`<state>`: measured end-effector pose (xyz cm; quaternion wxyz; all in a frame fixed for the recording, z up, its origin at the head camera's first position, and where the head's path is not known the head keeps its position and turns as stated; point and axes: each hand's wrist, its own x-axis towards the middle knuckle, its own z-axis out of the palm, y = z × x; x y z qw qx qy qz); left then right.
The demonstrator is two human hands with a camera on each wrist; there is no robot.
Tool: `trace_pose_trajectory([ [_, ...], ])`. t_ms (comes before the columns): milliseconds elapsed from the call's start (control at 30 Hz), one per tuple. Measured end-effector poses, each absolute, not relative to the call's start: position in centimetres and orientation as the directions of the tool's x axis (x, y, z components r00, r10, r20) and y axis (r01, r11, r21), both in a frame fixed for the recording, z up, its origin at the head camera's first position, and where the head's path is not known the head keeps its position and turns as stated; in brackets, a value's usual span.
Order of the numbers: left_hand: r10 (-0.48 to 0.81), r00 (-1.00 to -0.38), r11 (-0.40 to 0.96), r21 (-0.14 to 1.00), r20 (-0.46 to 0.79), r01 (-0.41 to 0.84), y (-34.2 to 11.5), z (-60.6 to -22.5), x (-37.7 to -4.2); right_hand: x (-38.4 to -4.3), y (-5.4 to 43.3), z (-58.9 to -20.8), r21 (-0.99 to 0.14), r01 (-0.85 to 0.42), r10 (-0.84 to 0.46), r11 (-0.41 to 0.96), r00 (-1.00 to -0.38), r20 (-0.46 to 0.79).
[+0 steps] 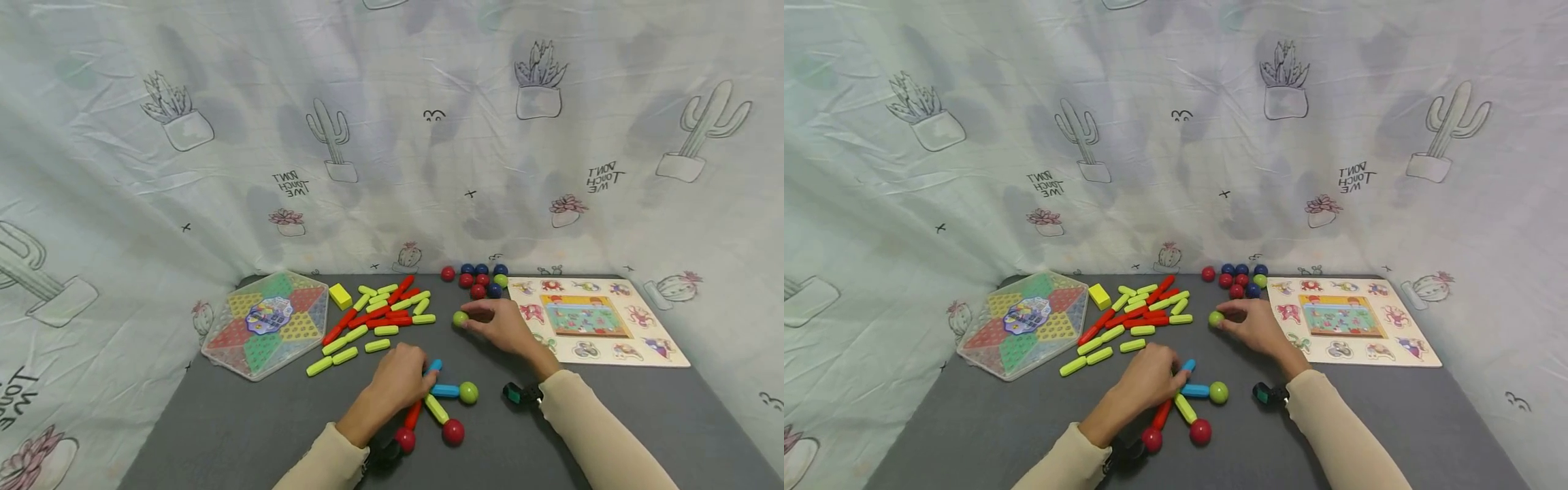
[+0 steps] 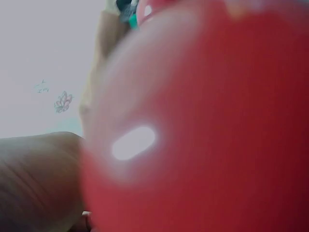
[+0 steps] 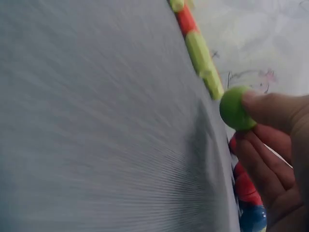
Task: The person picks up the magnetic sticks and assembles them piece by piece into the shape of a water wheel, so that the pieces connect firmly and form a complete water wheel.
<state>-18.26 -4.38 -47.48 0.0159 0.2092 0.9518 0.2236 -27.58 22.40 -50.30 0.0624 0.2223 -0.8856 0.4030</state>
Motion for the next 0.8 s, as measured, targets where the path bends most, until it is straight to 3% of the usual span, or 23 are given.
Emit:
trace_pose_trajectory([
  [200, 0.414, -0.903, 0.795, 0.438, 0.115, 0.42, -4.6, -47.8, -18.2, -24.7, 22.4, -50.9, -0.823, -0.374, -0.414, 0.428, -0.89, 0.189],
  [467, 0.484, -0.865, 0.771, 0.404, 0.131, 0.493, -5.1, -47.6, -18.0, -23.2, 21.5, -51.3, -0.875, -0.377, -0.567, 0.303, -0.809, 0.152],
  [667, 0.536, -0.841, 0.763, 0.382, 0.078, 0.522, -5.3, -47.5, -17.5, -22.5, 21.5, -51.3, -0.891, -0.358, -0.593, 0.278, -0.794, 0.133],
  [800, 0.504, -0.862, 0.796, 0.361, 0.049, 0.486, -5.6, -47.2, -16.9, -21.9, 21.5, -51.3, -0.886, -0.352, -0.595, 0.301, -0.796, 0.114],
])
